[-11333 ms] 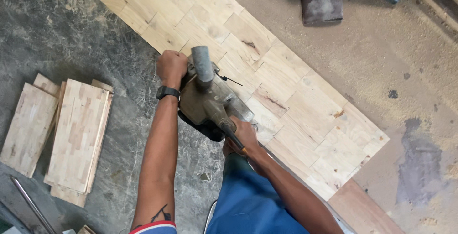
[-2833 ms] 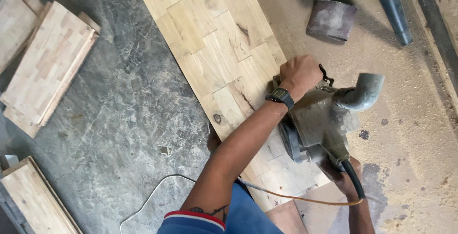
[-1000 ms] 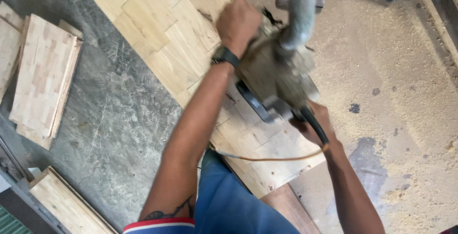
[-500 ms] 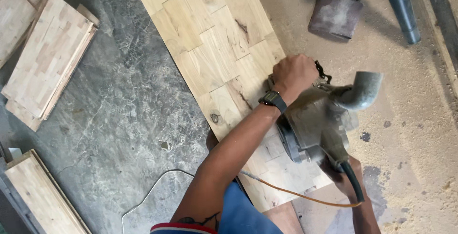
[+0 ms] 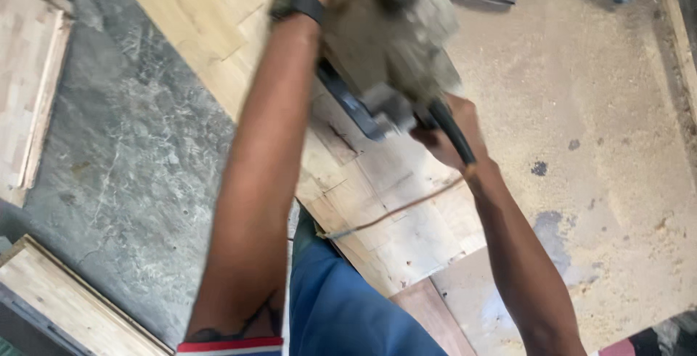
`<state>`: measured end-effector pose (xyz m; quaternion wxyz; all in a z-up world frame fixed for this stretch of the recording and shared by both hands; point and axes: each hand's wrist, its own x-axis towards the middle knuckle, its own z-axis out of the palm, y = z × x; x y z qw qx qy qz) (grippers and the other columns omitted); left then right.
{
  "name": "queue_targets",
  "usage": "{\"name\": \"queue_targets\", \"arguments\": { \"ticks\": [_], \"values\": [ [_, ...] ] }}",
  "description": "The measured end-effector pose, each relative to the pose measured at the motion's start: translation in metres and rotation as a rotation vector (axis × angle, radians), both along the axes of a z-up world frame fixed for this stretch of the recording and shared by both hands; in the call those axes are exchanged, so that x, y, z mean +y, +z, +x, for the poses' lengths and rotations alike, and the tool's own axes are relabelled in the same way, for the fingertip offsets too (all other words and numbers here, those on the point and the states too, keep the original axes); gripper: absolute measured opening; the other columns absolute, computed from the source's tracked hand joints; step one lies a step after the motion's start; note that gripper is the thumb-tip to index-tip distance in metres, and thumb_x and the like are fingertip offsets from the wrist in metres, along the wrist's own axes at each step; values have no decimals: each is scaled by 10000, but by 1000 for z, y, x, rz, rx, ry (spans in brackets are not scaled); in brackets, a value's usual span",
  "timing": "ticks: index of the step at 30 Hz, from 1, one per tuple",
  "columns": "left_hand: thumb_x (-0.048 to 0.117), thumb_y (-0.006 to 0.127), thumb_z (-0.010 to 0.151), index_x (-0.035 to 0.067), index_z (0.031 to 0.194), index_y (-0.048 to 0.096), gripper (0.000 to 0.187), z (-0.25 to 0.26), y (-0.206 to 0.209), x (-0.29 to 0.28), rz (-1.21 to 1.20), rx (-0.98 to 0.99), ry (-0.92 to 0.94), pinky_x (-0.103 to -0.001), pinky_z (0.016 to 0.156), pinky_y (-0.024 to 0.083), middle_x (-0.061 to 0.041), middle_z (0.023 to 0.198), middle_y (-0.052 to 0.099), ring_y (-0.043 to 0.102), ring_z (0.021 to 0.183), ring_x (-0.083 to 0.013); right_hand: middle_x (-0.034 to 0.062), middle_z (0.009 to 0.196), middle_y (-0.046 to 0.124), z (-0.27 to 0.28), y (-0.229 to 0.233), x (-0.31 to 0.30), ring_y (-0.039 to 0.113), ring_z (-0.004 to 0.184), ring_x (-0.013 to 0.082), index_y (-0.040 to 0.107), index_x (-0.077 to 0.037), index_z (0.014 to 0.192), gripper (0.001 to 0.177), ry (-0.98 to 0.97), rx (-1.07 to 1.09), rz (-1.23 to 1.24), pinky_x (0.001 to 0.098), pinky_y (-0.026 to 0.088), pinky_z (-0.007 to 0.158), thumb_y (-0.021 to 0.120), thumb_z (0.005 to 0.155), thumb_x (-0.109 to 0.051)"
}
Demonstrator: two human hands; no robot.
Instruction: The person sands a wood panel using a power belt sander, applies a liquid from a bottle to the surface, and then rubs the wood with their hands.
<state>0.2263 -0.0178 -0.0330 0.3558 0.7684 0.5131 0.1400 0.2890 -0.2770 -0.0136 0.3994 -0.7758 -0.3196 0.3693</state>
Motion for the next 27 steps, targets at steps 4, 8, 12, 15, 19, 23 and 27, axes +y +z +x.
{"name": "queue_targets", "arguments": {
  "ticks": [4,8,12,15,19,23,27],
  "values": [
    [314,497,844,64,809,707,328,-3,-50,-2,32,10,-51,-599,606,541,-212,706,723,710,765,-487,91,677,586,-1,-19,47,644,687,278,576,-110,763,263,118,-91,35,323,458,662,807,676,-203],
    [304,528,868,79,863,696,281,-11,-71,-10,78,10,-93,-592,569,507,-204,718,716,678,736,-489,36,695,543,-4,17,78,519,601,169,486,-78,767,211,279,-194,244,298,439,528,653,642,-111],
    [293,558,892,94,916,686,238,-27,-72,-4,164,4,-101,-586,532,474,-195,730,708,646,706,-491,37,653,570,-10,7,56,559,523,130,559,-47,831,109,306,-246,381,214,486,444,627,764,-99],
    [284,581,910,104,956,678,209,-35,-55,-5,236,-4,-116,-580,504,449,-188,738,703,622,684,-492,24,730,603,-13,25,20,558,616,160,593,-73,851,216,266,-151,226,297,490,543,599,637,-101],
    [273,612,934,119,1009,667,180,-43,-13,-19,357,-24,-128,-573,467,415,-180,750,696,591,654,-493,16,688,560,-20,17,-47,500,572,156,562,-88,832,229,227,-167,142,313,399,506,668,634,-44],
    [262,642,958,133,1062,657,166,-27,-20,-31,482,-62,-169,-566,430,382,-171,762,688,559,624,-494,5,613,511,-35,20,-110,449,538,131,455,-92,720,246,147,-108,65,325,343,495,667,612,-29],
    [392,617,943,5,854,786,432,-23,9,-90,249,232,-99,-626,662,536,-263,884,758,693,850,-539,10,643,389,-49,7,-169,334,594,146,457,-101,784,282,138,-144,49,353,343,528,665,602,-44]
  ]
}}
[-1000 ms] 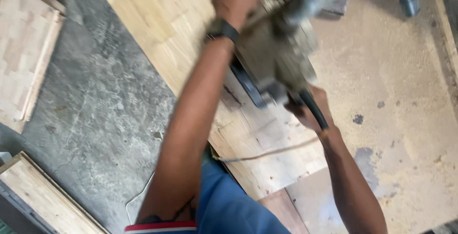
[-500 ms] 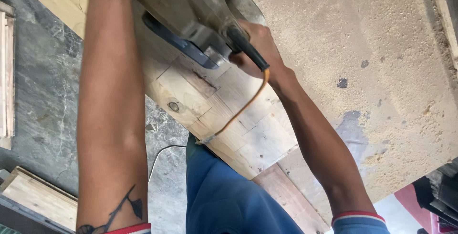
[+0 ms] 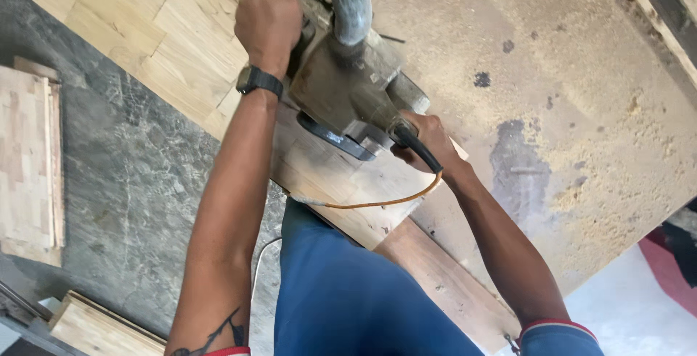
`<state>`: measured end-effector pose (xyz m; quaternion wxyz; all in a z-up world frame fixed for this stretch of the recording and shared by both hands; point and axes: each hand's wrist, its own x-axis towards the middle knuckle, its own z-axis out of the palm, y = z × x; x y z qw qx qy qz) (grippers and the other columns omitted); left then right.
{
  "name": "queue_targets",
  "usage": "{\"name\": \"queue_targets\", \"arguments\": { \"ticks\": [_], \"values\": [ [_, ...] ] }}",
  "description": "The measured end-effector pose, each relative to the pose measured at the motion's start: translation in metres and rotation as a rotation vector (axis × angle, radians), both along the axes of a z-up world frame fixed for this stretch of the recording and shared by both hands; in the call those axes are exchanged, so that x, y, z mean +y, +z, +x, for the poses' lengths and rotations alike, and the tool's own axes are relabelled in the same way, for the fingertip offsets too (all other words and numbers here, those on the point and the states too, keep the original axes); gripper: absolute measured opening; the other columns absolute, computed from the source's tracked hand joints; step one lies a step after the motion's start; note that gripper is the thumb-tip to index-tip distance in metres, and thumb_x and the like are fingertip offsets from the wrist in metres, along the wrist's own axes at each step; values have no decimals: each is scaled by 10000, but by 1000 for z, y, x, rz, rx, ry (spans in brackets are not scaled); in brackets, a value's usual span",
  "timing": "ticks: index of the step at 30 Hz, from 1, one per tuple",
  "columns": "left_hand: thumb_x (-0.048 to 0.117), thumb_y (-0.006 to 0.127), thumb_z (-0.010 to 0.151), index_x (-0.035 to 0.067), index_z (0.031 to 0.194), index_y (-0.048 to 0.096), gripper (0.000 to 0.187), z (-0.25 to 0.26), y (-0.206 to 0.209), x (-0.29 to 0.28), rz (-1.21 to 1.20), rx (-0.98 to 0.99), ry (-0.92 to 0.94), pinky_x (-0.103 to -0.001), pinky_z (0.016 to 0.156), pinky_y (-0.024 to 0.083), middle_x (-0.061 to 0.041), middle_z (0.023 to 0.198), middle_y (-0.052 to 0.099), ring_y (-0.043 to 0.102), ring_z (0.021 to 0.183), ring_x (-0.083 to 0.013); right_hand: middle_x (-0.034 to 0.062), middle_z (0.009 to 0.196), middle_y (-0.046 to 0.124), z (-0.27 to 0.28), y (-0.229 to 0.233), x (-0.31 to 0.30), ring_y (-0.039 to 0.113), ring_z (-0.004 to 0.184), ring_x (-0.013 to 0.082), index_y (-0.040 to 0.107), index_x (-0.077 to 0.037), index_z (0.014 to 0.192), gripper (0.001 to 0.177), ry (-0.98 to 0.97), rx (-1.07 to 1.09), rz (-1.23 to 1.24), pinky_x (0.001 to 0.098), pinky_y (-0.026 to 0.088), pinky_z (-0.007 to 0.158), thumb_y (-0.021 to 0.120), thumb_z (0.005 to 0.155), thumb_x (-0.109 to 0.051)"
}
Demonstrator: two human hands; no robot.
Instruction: The person sands a wood panel using a power belt sander, applies a liquid from a bottle to the surface, and then rubs the wood with their hands.
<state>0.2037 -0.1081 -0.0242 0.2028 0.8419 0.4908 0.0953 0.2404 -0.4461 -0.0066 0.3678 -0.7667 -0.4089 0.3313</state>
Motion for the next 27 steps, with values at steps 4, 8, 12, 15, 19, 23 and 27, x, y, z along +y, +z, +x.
{"name": "queue_targets", "arguments": {
  "ticks": [4,8,12,15,19,23,27],
  "values": [
    [352,583,1003,9,738,717,454,-8,6,-47,-114,-25,-52,-582,521,505,-189,735,723,672,673,-455,13,596,471,-11,-3,-46,353,547,131,432,-97,740,271,-19,31,22,328,295,492,664,645,7],
    [355,566,1002,31,709,706,459,-11,20,-80,-203,28,-10,-554,549,514,-172,744,735,679,682,-440,3,610,448,-17,-14,-79,344,586,119,406,-100,739,298,-12,15,69,326,296,511,663,648,21],
    [402,597,993,-2,779,725,475,-14,-7,-110,-106,15,-54,-656,555,490,-239,793,729,659,736,-542,9,603,478,-25,-13,-115,405,554,120,428,-104,731,246,-32,-10,52,322,330,500,638,663,5],
    [290,557,1011,150,608,635,434,-12,-14,-137,-138,-78,-88,-297,356,295,15,483,516,456,416,-134,44,681,706,-29,-16,-145,657,564,150,666,-48,999,324,-29,18,42,308,529,499,700,689,36],
    [264,459,950,24,724,688,402,-9,9,-179,-191,-30,-134,-577,570,535,-222,685,682,689,712,-429,67,639,676,-40,-34,-191,668,590,195,675,-101,913,264,-146,25,45,338,518,539,779,673,-62],
    [280,412,953,17,752,727,457,-9,2,-206,-254,22,-144,-644,661,595,-266,706,712,750,810,-494,126,642,686,-48,-43,-226,710,680,365,670,-143,809,233,-287,86,-91,436,522,635,825,636,-149],
    [303,388,951,-15,779,739,505,-10,13,-226,-368,9,-156,-660,696,591,-288,747,722,737,851,-522,197,670,674,-60,-50,-248,695,730,456,679,-111,818,266,-298,38,-137,518,485,634,839,608,-139]
  ]
}}
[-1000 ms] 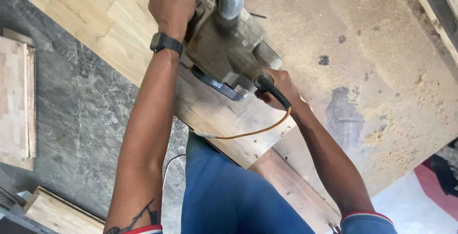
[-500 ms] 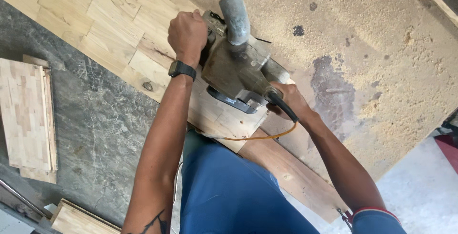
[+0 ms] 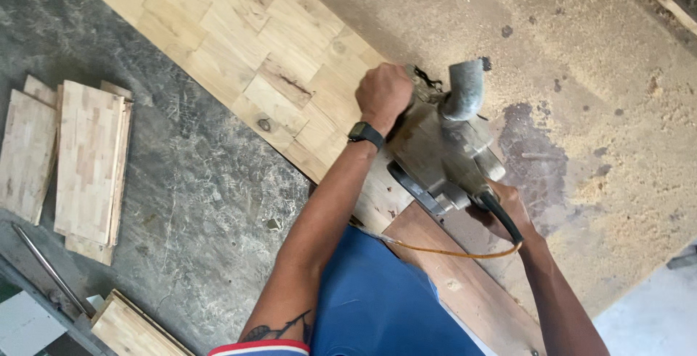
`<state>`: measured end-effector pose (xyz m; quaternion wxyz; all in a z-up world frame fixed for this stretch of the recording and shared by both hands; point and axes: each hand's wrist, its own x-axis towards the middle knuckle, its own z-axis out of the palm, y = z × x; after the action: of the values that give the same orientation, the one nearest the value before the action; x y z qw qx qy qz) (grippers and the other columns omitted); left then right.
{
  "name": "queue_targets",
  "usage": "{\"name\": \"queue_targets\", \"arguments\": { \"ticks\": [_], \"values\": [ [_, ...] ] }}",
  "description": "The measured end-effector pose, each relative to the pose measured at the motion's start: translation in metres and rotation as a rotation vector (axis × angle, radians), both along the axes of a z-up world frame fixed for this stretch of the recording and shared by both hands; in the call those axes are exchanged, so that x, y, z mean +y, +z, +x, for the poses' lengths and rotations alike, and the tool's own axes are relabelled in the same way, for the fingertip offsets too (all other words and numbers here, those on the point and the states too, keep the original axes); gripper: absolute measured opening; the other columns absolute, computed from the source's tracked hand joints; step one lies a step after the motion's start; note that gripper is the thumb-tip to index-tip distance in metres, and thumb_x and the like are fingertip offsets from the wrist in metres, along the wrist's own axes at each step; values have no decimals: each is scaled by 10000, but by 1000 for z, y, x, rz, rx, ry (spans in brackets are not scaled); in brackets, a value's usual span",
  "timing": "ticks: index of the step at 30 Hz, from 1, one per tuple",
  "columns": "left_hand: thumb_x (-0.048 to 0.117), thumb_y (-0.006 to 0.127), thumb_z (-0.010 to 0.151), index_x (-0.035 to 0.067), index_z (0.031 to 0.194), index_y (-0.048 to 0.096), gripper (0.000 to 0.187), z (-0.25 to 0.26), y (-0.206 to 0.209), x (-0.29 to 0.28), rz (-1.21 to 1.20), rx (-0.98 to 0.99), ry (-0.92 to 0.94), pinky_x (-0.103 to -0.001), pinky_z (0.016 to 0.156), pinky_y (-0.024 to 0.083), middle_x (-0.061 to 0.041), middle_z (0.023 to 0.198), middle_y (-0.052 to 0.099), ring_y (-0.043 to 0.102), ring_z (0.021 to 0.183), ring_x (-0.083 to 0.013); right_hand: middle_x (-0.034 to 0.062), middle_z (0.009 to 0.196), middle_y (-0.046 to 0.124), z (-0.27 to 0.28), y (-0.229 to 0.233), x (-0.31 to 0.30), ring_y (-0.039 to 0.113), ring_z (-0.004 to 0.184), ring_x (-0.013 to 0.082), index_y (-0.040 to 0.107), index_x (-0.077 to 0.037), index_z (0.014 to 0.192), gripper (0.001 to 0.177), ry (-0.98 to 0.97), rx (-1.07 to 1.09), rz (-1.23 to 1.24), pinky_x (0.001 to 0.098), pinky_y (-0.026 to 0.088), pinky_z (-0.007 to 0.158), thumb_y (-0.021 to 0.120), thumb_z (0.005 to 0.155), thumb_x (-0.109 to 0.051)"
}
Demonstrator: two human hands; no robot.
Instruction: The person sands a wood panel using a power belt sander, applies a liquid from a bottle to the surface, and then rubs the wood with their hands.
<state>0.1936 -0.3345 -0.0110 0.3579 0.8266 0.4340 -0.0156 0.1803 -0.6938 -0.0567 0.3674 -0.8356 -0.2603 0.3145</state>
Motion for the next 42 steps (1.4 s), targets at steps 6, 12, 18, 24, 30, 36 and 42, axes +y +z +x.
{"name": "queue_targets", "arguments": {
  "ticks": [6,12,18,24,30,36,42],
  "values": [
    [311,380,956,-8,851,780,522,-4,19,-6,-49,19,-43,-635,739,609,-276,782,736,733,873,-523,120,617,653,-20,-5,-7,625,685,179,622,-114,738,228,-106,105,46,381,496,608,816,621,-134],
    [357,390,967,8,935,784,527,-27,29,-3,-20,152,-57,-628,812,591,-284,889,749,735,955,-499,122,683,708,-45,4,9,707,714,387,669,-134,802,295,-60,48,12,387,530,655,871,609,-228],
    [390,446,987,5,980,774,506,-76,10,29,23,192,3,-619,857,581,-292,932,743,718,1012,-502,82,789,751,-87,0,41,736,813,292,733,-193,883,291,-77,145,-74,476,511,750,818,627,-302],
    [245,475,1001,-48,921,767,422,-134,29,33,196,129,-83,-635,786,596,-326,871,726,726,908,-529,70,688,719,-149,-58,54,725,679,338,686,-183,841,272,57,47,115,417,543,611,817,604,-211],
    [277,460,1007,-54,879,774,474,-193,29,61,166,176,-46,-669,802,527,-336,865,722,693,916,-563,59,697,746,-192,11,89,740,661,309,699,-176,848,239,53,152,134,355,566,613,826,647,-202],
    [308,487,949,-38,825,756,455,-244,5,110,205,185,39,-653,794,508,-326,803,686,671,877,-563,20,767,758,-236,-14,125,743,793,348,665,-266,902,137,95,141,-64,400,600,718,702,827,-375],
    [195,513,992,88,660,647,374,-269,-13,160,274,110,24,-385,607,395,-165,556,568,542,588,-227,84,883,756,-241,-30,167,709,895,453,652,-260,1027,346,236,168,-55,624,570,765,762,763,-455]
  ]
}}
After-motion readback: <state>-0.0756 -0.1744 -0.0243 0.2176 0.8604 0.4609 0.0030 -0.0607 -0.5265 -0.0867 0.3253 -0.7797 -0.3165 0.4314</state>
